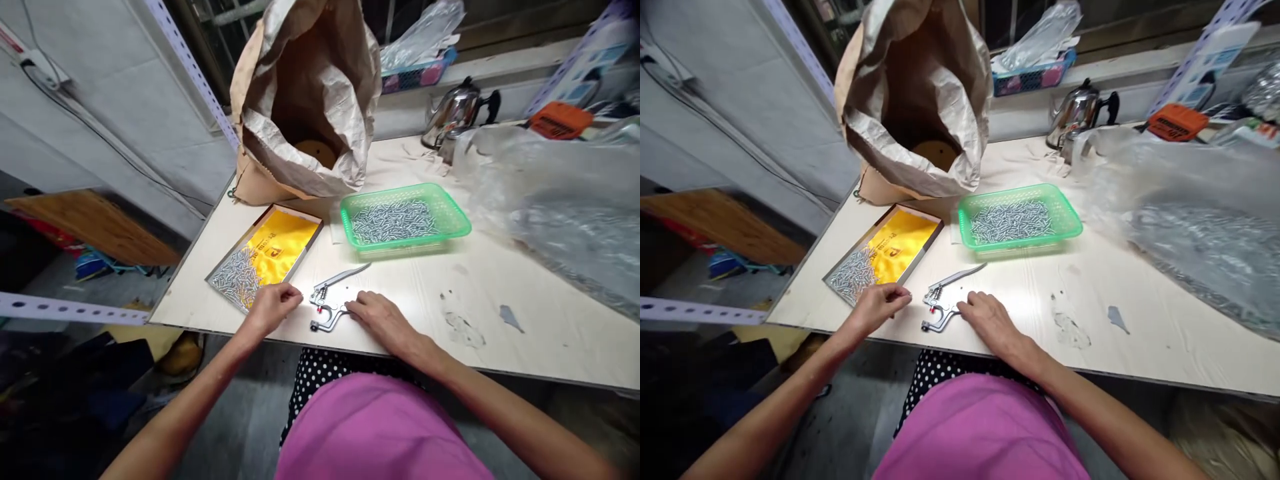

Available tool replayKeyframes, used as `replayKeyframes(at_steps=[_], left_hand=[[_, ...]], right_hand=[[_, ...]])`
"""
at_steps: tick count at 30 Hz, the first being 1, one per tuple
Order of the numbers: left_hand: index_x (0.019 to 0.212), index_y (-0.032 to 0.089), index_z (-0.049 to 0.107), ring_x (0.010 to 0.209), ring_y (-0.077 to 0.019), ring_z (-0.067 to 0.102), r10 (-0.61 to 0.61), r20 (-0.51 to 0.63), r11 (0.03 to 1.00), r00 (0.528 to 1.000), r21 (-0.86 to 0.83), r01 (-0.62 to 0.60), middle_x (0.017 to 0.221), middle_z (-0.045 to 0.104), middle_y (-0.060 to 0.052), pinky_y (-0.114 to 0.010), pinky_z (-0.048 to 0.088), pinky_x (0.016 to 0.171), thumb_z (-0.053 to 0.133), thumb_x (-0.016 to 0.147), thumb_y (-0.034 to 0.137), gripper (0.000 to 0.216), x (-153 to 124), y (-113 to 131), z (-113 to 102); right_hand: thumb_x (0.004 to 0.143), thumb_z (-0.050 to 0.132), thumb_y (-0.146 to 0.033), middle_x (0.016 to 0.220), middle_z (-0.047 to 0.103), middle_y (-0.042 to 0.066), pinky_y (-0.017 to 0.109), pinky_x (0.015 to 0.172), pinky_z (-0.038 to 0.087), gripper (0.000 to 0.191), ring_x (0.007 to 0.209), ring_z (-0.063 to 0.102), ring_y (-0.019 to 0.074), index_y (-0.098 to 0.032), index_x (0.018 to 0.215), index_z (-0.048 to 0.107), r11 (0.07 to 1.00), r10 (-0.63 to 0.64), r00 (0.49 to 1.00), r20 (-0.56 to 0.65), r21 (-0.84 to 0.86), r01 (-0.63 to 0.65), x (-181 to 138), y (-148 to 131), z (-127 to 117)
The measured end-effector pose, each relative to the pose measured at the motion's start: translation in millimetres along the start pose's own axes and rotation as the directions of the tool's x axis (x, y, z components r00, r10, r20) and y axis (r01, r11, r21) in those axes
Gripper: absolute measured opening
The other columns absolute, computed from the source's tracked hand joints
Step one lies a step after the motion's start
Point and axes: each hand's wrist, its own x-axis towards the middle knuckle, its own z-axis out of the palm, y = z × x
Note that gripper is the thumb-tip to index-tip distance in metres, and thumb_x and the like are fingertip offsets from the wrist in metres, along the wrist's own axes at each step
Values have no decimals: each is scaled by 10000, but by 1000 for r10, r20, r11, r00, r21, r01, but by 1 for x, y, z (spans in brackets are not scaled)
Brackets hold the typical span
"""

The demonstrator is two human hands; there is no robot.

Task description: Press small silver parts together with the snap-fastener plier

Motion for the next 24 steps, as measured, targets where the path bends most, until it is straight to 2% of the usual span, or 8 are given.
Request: replayKeyframes(at_steps=[4,7,10,14,21,24], left_hand=[[738,149,683,494,-106,516,-113,110,966,987,-220,135,586,613,13,-213,404,499,629,723,288,150,-13,-3,25],[728,141,650,479,-93,499,-185,202,874,962,-413,255,553,575,28,-203,393,472,666,700,308,170,-16,-5,39],[740,130,641,456,-70,460,-246,253,777,936,-525,347,544,561,34,-184,338,435,718,675,376,266,-18,-7,50],[683,131,603,401,-46,380,-295,252,725,922,-569,388,478,507,55,-176,246,393,765,636,447,358,-19,-10,60],[703,138,601,360,-50,374,-362,231,737,903,-522,429,446,499,65,-180,267,364,763,669,399,308,-17,-6,63],[698,141,596,350,-51,376,-373,260,740,891,-495,454,431,490,67,-177,270,359,759,680,400,306,-14,-6,61]], right_hand=[[963,488,-155,896,589,48,304,694,319,172,811,513,180,-198,1020,645,996,-71,997,1,-47,71,0,3,-7],[949,503,-135,913,588,48,310,708,306,147,811,505,182,-192,986,633,992,-86,996,17,-89,87,1,4,-12],[954,489,-134,916,583,51,310,715,290,144,825,500,181,-188,944,623,990,-97,995,23,-101,99,6,5,-16],[960,488,-153,906,577,49,311,714,272,141,827,491,182,-192,926,620,988,-112,994,9,-108,113,17,8,-14],[966,488,-171,905,570,45,309,714,256,133,822,474,182,-193,933,615,986,-124,992,-23,-118,121,27,11,-9],[969,486,-175,898,571,44,309,715,252,139,820,468,182,-193,931,618,986,-126,991,-44,-113,120,27,12,-9]])
